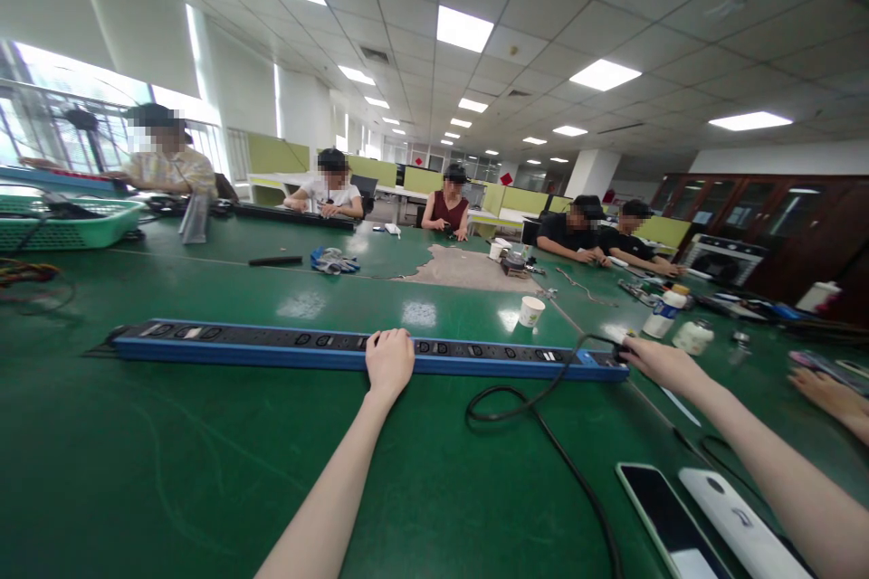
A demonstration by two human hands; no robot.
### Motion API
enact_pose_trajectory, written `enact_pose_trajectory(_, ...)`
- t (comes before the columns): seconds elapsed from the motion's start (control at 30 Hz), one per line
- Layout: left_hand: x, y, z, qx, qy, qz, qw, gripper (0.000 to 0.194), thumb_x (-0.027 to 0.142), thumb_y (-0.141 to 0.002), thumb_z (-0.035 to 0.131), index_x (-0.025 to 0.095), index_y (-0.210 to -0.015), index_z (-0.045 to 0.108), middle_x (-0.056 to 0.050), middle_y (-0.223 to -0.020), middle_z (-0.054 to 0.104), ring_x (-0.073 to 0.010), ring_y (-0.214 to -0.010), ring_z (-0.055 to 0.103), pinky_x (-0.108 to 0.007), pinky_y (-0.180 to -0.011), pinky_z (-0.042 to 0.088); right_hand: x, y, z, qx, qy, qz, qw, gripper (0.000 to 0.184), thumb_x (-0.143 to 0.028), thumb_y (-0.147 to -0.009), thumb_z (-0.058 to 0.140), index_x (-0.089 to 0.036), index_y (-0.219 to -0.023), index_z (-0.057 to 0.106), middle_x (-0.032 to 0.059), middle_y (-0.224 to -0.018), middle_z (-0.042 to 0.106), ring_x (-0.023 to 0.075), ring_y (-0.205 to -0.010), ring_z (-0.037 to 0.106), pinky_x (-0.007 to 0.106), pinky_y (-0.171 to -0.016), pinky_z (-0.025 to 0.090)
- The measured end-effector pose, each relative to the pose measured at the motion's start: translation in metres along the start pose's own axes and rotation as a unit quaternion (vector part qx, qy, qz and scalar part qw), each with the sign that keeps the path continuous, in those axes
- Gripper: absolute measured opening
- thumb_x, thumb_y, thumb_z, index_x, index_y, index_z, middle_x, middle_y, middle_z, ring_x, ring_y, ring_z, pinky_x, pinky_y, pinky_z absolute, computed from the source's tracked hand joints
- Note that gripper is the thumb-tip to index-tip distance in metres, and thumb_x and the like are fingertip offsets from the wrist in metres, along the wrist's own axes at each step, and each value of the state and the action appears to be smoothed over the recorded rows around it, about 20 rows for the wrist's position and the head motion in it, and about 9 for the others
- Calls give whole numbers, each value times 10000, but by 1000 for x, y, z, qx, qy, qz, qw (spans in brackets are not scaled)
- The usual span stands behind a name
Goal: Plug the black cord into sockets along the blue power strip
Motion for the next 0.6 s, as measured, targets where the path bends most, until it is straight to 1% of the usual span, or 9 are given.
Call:
enact_pose_trajectory(0.1,0,0,0,2,-1,2,1000,345,243,-1032,422,243,-992,765,-100,-1032,789,-269,-1096,671,-434,-1124,341,8,-15,21,-34,9,51,998,410,-483,-1029,416,-201,-1094,707,167,-1054,774,305,-942,742,365,-765,517)
enact_pose_trajectory(0.17,0,0,0,4,-2,5,1000,337,234,-1030,427,238,-992,762,-98,-1032,791,-267,-1093,670,-434,-1121,343,7,-20,32,-40,11,94,995,451,-477,-1034,394,-169,-1041,724,207,-1009,769,331,-950,745,390,-769,523)
enact_pose_trajectory(0.23,0,0,0,5,-2,8,1000,338,228,-1031,425,235,-990,760,-95,-1028,791,-265,-1084,671,-434,-1121,344,2,-24,38,-36,16,124,991,470,-461,-1029,398,-145,-998,743,242,-989,764,357,-961,747,416,-775,533)
enact_pose_trajectory(0.33,0,0,1,4,-1,8,1000,342,228,-1034,419,240,-984,758,-94,-1025,789,-264,-1083,673,-433,-1126,341,-4,-27,40,-26,22,150,988,469,-460,-1006,439,-126,-1006,768,270,-995,761,372,-948,754,440,-775,550)
enact_pose_trajectory(0.47,0,0,1,4,6,7,1000,347,235,-1038,414,243,-981,756,-96,-1023,786,-266,-1089,672,-434,-1129,336,-6,-38,38,-30,13,153,988,428,-479,-964,533,-140,-1012,789,256,-1006,768,348,-944,763,426,-786,568)
enact_pose_trajectory(0.6,-1,-1,1,1,3,5,1000,331,237,-1036,424,248,-976,750,-91,-1022,786,-264,-1086,667,-431,-1132,334,-7,-50,40,-31,8,148,988,353,-407,-938,583,-133,-992,799,268,-1012,769,352,-928,763,442,-789,568)
Point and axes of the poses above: each hand's wrist, its own y-axis away from the middle knuckle, its own z-axis out of the palm, x = y × z, the point moved 9 cm from there along -y, towards the middle knuckle
